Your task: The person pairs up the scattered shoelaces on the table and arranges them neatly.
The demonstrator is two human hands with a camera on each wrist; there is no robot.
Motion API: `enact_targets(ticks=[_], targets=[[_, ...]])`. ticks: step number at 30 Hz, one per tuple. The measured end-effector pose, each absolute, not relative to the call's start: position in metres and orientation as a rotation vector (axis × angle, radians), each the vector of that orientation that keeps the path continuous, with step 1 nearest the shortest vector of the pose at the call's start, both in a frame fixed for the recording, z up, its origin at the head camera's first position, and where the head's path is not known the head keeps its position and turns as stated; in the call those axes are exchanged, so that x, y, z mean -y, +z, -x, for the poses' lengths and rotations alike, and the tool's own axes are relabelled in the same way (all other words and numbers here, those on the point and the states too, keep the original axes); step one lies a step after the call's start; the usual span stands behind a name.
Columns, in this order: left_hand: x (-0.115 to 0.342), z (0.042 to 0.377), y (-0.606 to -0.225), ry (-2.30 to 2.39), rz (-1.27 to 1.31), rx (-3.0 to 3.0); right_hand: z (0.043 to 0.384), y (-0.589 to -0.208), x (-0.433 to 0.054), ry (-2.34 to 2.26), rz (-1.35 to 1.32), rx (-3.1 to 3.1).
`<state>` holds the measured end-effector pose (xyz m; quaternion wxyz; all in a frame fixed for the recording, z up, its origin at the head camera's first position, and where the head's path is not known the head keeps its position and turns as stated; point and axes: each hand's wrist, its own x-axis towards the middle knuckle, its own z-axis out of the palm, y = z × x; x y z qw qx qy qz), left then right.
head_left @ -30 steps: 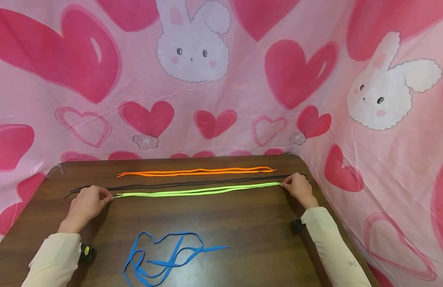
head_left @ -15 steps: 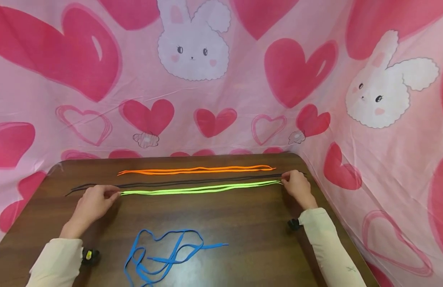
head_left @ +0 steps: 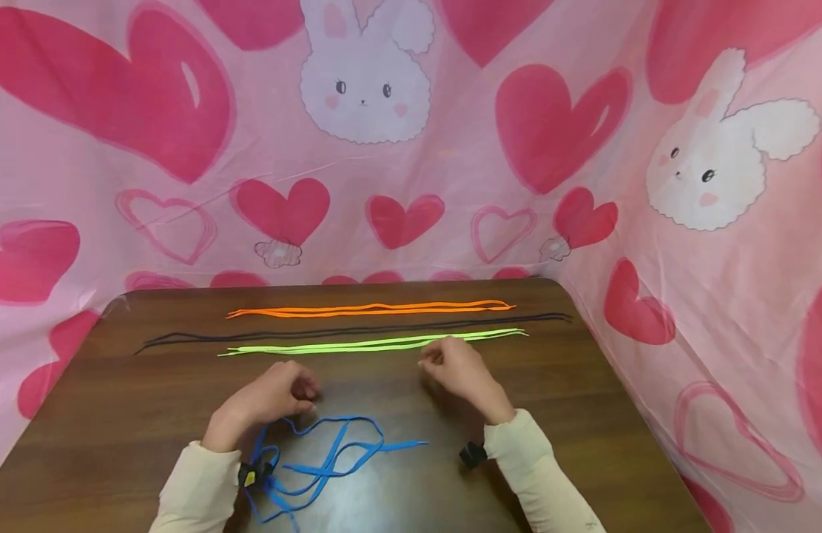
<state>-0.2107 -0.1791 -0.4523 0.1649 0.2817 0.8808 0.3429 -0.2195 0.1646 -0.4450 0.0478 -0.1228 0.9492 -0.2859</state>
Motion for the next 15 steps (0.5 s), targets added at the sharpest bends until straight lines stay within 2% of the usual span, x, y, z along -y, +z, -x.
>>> enact_targets(ticks=[7, 15], targets=[[0.159, 0.206, -0.457, 0.911, -0.566, -2.533, 0.197, -0.457, -0.099, -0.678, 0.584, -2.719], [0.145, 0.200, -0.461, 0.775, -0.436, -2.574, 0.189, -0.464, -0.067, -0.518, 0.619, -2.715]])
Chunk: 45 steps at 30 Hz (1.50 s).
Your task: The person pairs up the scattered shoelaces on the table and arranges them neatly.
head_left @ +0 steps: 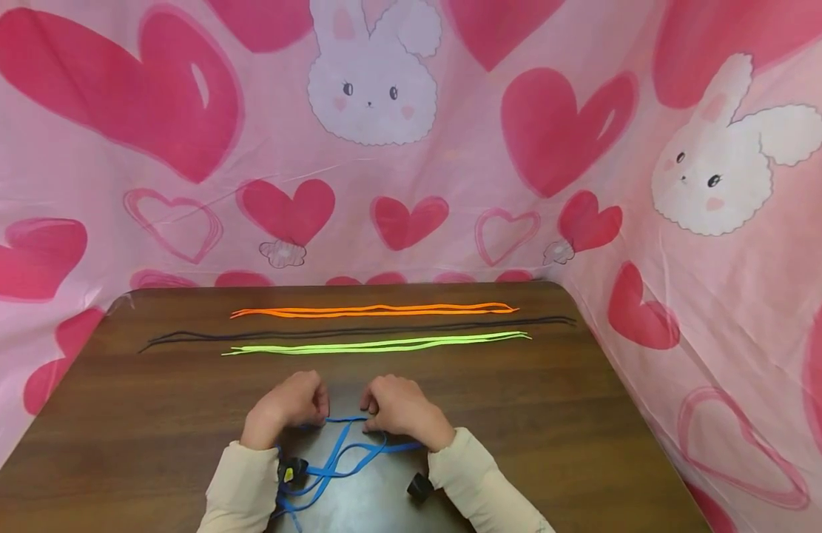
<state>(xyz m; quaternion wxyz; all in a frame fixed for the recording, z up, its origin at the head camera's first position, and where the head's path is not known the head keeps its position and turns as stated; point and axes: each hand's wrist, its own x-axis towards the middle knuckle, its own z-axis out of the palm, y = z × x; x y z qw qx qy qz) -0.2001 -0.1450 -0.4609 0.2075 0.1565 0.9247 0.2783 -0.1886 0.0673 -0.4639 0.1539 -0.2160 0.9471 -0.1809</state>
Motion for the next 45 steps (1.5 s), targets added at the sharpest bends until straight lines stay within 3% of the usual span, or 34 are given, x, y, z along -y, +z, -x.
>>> enact_targets(ticks=[8, 16, 32, 45], targets=[[0.140, 0.201, -0.461, 0.759, -0.317, -2.572, 0.185, -0.469, -0.062, -0.532, 0.602, -2.741], [0.146, 0.202, -0.461, 0.854, -0.370, -2.540, 0.180, -0.465, -0.061, -0.492, 0.661, -2.757], [0.152, 0.181, -0.400, 1.014, -0.708, -2.742, 0.176, -0.409, -0.101, -0.769, 0.680, -2.731], [0.165, 0.166, -0.373, 1.057, -0.668, -2.874, 0.174, -0.373, -0.153, -0.922, 0.697, -2.779]])
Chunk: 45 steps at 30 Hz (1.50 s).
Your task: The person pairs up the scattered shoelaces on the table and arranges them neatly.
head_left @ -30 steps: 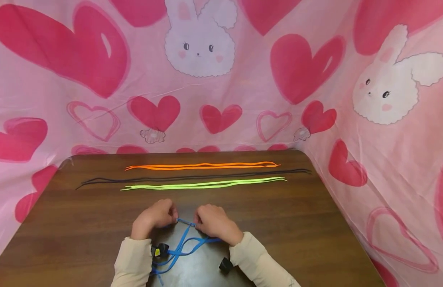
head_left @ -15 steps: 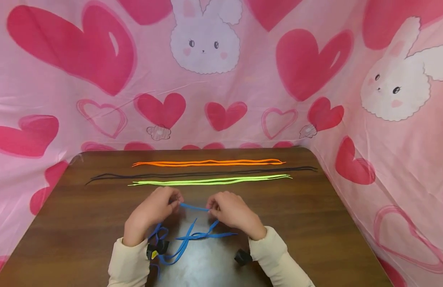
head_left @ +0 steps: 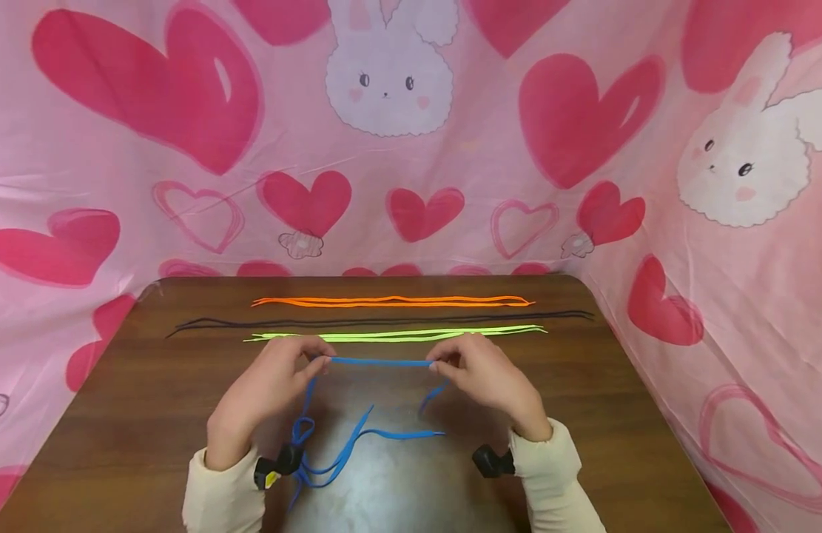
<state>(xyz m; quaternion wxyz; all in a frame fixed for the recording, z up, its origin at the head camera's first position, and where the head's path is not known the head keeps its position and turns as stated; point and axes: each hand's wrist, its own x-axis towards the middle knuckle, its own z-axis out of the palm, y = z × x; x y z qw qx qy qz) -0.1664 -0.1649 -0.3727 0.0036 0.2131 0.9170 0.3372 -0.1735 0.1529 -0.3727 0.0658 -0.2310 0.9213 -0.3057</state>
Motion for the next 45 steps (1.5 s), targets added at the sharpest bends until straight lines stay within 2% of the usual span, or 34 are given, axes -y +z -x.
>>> enact_targets(ticks=[12, 45], targets=[[0.175, 0.165, -0.369, 1.142, -0.665, -2.995, 0.176, -0.362, -0.194, -1.066, 0.603, -2.793], [0.214, 0.167, -0.377, 1.226, -0.510, -3.356, 0.174, -0.353, -0.257, -1.240, 0.342, -2.944]])
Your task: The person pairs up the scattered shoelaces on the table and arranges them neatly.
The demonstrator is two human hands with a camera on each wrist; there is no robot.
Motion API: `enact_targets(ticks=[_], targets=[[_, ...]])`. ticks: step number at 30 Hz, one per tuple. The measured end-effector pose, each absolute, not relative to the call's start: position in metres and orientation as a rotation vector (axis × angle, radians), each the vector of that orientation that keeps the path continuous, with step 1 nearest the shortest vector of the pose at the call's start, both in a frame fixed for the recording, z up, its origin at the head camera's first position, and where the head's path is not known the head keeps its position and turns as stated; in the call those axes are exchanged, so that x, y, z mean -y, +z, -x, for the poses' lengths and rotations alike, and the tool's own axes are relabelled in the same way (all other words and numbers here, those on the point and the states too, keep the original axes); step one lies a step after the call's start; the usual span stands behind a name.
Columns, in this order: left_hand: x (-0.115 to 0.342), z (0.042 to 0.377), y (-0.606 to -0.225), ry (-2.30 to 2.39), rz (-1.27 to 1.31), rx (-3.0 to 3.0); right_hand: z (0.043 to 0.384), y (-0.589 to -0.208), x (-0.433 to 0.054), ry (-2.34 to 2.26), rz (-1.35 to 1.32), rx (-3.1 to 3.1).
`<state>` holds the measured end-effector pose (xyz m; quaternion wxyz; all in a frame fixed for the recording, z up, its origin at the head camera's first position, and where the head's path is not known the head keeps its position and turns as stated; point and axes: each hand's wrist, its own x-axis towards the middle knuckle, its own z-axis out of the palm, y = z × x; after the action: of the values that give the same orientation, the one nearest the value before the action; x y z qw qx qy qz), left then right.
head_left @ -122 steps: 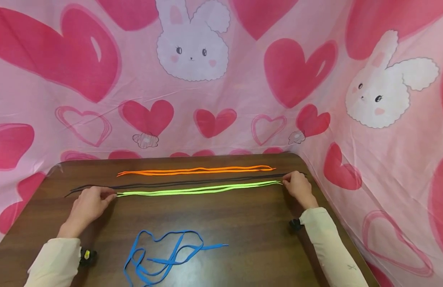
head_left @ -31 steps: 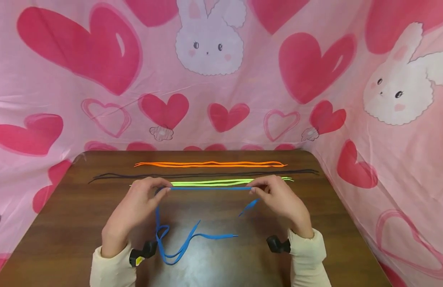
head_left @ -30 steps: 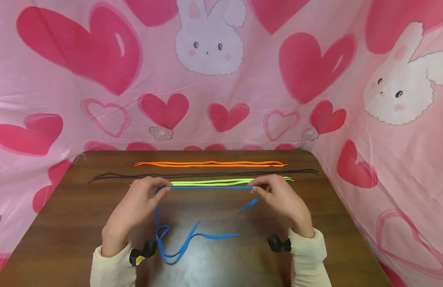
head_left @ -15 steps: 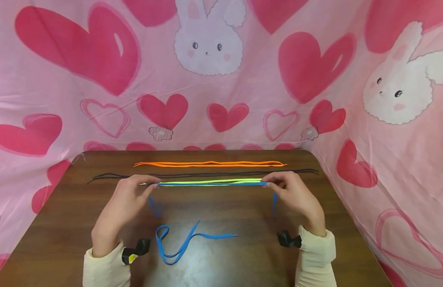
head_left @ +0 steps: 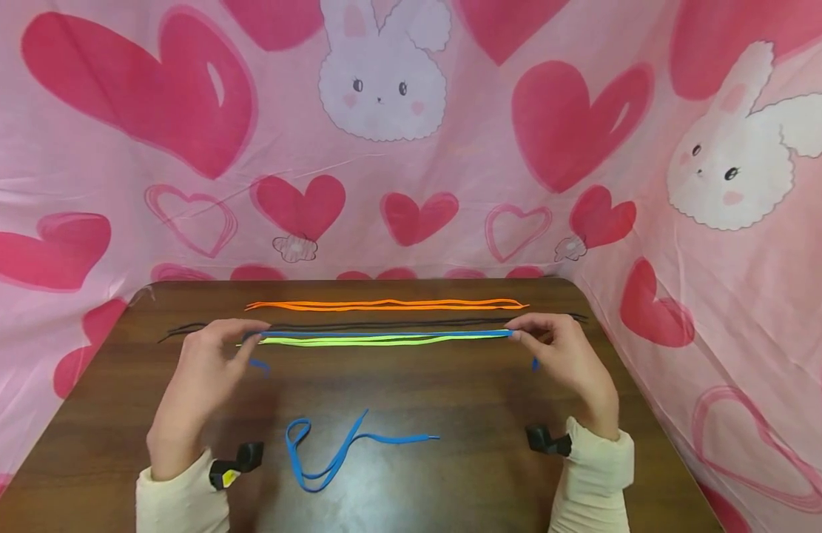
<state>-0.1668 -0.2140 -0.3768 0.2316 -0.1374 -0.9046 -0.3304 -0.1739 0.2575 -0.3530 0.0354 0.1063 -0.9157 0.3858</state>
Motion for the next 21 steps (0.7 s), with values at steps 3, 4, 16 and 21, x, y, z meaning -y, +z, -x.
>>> enact_targets(ticks=[3, 4, 16, 21], targets=[[0.217, 0.166, -0.377, -0.921, 0.335, 2.483, 0.173, -0.353, -0.262, 1.149, -0.310, 2.799], [0.218, 0.167, -0.377, -0.925, 0.320, 2.482, 0.173, -0.354, -0.263, 1.134, -0.303, 2.799], [0.232, 0.169, -0.381, -0.850, 0.110, 2.522, 0.174, -0.352, -0.272, 1.062, -0.206, 2.798], [0.245, 0.165, -0.384, -0.836, -0.023, 2.537, 0.173, -0.351, -0.276, 1.052, -0.138, 2.748]])
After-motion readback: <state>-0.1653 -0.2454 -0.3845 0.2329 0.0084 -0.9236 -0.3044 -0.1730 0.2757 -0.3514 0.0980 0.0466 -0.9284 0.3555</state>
